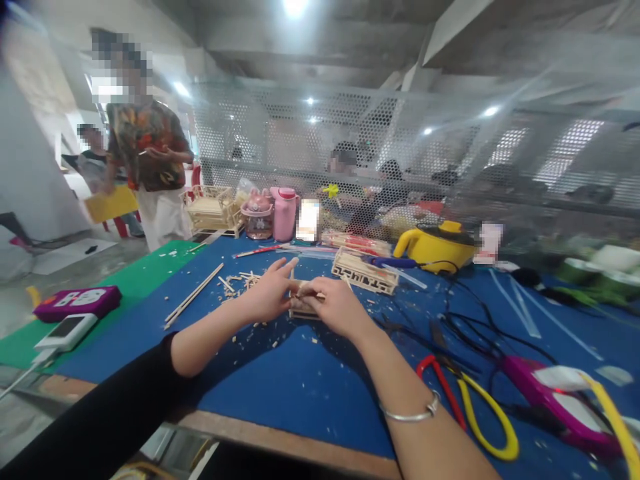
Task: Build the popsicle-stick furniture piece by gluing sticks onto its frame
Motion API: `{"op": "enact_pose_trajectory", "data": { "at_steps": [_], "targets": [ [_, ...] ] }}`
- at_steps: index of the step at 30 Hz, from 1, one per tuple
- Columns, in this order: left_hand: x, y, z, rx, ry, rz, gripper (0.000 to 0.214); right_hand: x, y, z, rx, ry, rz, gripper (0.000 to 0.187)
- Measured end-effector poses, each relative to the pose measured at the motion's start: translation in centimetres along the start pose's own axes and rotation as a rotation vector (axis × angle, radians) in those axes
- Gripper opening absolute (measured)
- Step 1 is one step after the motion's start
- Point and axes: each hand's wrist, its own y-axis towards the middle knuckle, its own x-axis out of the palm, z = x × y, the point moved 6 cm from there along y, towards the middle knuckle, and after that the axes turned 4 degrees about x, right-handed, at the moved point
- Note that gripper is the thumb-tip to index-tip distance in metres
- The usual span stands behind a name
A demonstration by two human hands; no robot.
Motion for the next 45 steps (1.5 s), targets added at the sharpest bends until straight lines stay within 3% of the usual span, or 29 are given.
{"op": "enact_pose_trajectory", "data": {
  "at_steps": [6, 16, 19, 21, 23, 27, 30, 39, 45],
  "targets": [
    [0.0, 0.1, 0.4, 0.048, 0.051, -0.041, 0.018, 0.1, 0.1, -0.1, -0.005, -0.04, -0.008, 0.011],
    [-0.1, -0.3, 0.5, 0.05, 0.005, 0.01, 0.015, 0.0, 0.0, -0.5, -0.011, -0.097, 0.001, 0.012],
    [-0.5, -0.9, 0.2, 0.067, -0.102, 0.0, 0.036, 0.0, -0.1, -0.4, -0.019, -0.117, 0.012, 0.014],
    [-0.9, -1.4, -0.6, 0.067, -0.188, -0.013, 0.056, 0.2, -0.2, -0.3, -0.03, -0.127, 0.012, 0.014],
    [-1.4, -1.8, -2.0, 0.034, -0.268, 0.029, 0.063, 0.3, -0.2, -0.2, -0.041, -0.126, 0.01, 0.013],
    [-2.0, -2.1, -5.2, -0.097, -0.267, 0.23, 0.051, 0.6, -0.1, -0.1, -0.038, -0.109, 0.01, 0.013],
    [-1.4, -2.0, -6.0, -0.147, -0.202, 0.266, 0.045, 0.5, -0.1, -0.1, -0.027, -0.091, 0.021, 0.013],
    [-1.0, -1.9, -4.4, -0.105, -0.196, 0.262, 0.041, 0.5, -0.1, -0.1, -0.015, -0.116, 0.03, 0.013],
    [-1.2, -2.2, -3.3, -0.039, -0.314, 0.311, 0.041, 0.4, 0.0, -0.4, 0.044, -0.113, 0.019, 0.012]
  ]
}}
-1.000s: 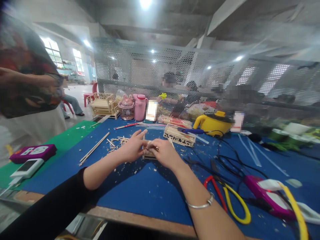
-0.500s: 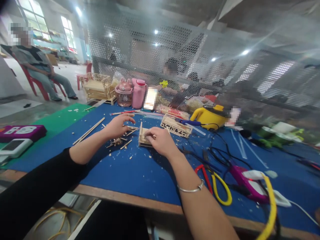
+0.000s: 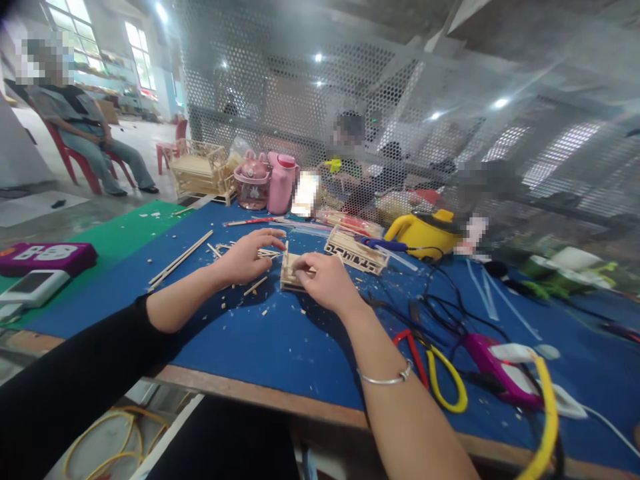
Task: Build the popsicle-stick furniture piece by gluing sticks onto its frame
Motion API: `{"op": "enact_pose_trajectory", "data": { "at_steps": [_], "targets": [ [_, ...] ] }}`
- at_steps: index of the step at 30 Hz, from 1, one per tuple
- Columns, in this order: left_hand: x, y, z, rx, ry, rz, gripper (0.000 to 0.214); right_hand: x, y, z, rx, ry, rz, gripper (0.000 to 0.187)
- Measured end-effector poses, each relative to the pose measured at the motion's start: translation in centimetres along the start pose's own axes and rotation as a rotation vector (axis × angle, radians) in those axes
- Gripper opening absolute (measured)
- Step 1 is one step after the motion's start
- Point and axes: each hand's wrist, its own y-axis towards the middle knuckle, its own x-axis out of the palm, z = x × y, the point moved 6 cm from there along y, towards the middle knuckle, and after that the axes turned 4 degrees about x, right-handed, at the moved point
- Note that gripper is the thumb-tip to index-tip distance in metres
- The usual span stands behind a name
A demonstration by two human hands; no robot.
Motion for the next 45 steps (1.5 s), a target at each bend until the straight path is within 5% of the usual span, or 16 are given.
{"op": "enact_pose_trajectory", "data": {
  "at_steps": [7, 10, 16, 23, 35, 38, 42, 45],
  "targets": [
    [-0.1, -0.6, 1.0, -0.058, -0.043, 0.113, 0.043, 0.3, 0.3, 0.5, 0.111, 0.111, -0.012, 0.007],
    [-0.6, -1.0, 1.8, -0.046, -0.022, 0.181, 0.035, 0.7, 0.5, 1.2, 0.205, 0.208, -0.028, 0.019],
    [0.9, -1.2, 4.0, 0.08, 0.27, 0.012, 0.02, 1.0, 0.7, 1.4, 0.212, 0.279, -0.085, 0.017],
    [2.2, -0.9, 3.1, 0.081, 0.368, -0.052, 0.016, 1.4, 0.5, 2.2, 0.25, 0.406, -0.125, 0.025],
    [2.0, -1.2, 3.4, 0.14, 0.234, 0.076, 0.017, 1.0, 0.2, 1.8, 0.165, 0.351, -0.125, 0.031],
    [1.1, -1.2, 3.7, 0.105, 0.094, 0.186, 0.012, -1.3, -0.6, -0.1, 0.059, 0.211, 0.035, 0.037],
    [-0.1, -1.2, 2.2, -0.099, -0.179, 0.33, 0.014, -9.1, -3.7, -2.4, -0.081, 0.023, 0.579, 0.017],
    [0.1, -1.1, 0.3, -0.281, -0.349, 0.336, 0.02, -15.1, -5.5, 1.4, 0.018, -0.054, 0.906, 0.02]
  ]
}}
